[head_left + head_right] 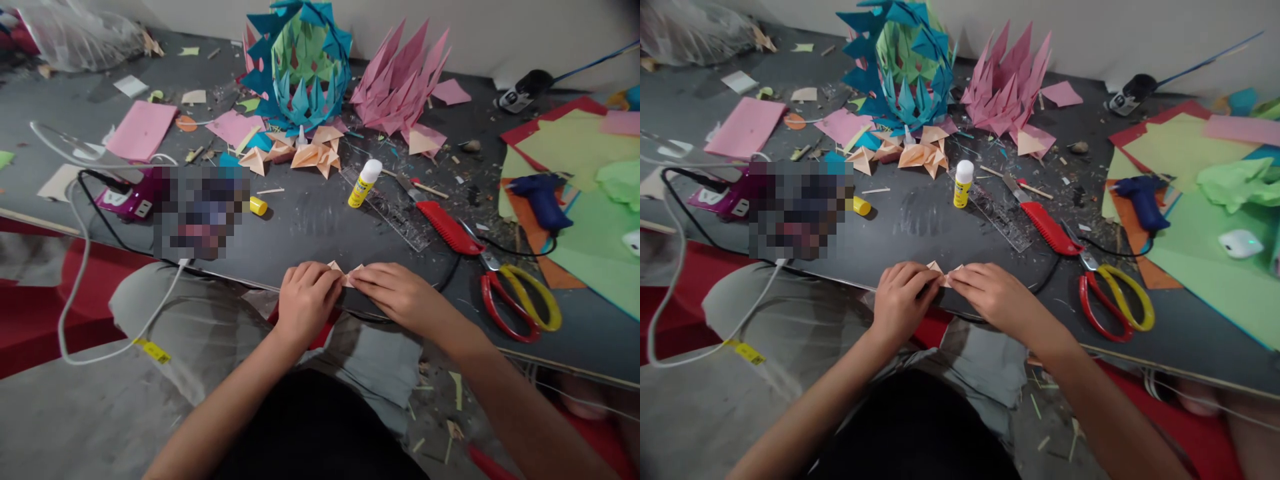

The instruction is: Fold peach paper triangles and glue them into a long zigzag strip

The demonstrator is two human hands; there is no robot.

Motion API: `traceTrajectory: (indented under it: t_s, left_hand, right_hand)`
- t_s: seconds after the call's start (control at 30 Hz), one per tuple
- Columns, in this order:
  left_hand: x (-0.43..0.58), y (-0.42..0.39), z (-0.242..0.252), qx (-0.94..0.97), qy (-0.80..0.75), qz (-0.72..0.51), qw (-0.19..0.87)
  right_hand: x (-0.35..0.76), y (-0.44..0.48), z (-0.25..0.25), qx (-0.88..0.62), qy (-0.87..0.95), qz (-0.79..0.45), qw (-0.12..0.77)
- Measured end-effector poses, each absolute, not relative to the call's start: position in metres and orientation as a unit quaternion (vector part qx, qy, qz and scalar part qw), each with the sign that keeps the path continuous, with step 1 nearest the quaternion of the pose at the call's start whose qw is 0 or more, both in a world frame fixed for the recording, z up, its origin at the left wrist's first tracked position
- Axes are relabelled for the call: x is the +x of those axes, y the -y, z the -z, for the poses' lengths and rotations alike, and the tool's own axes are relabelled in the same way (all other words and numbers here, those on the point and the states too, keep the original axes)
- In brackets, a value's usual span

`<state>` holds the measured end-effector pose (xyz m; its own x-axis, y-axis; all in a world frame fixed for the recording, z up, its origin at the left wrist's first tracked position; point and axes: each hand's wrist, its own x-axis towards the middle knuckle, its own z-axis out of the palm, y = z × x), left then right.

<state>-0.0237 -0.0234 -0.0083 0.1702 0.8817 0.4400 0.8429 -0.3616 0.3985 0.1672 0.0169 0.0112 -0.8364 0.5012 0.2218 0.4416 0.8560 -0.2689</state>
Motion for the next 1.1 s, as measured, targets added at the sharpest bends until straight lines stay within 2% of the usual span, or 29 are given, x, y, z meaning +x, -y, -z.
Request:
traceTrajectory:
  t_s: [0.2, 0.33, 0.53, 0.7, 1.1]
  left_hand:
    - [-0.033, 0.023, 0.004, 0.826, -0.508, -0.244, -0.005]
    - [-0.041, 0.023, -0.001, 0.863, -0.466, -0.194, -0.014]
    - [-0.049, 0.021, -0.006, 0.877, -0.429, -0.215, 0.003]
    - [-0.052, 0.022, -0.006, 0.894, -0.380, -0.238, -0.009]
    - [-0.049, 0.024, -0.008, 0.901, -0.383, -0.201, -0.034]
  right_hand:
    - [0.173, -0.017, -0.012, -0.233, 0.966, -0.066, 0.087]
    - [0.175, -0.011, -0.009, -0.233, 0.965, -0.081, 0.093]
    - [0.174, -0.004, -0.007, -0.262, 0.949, -0.119, 0.130]
    - [0.170, -0.001, -0.006, -0.271, 0.946, -0.100, 0.147]
    - [0.165, 0.001, -0.004, -0.280, 0.944, -0.099, 0.140]
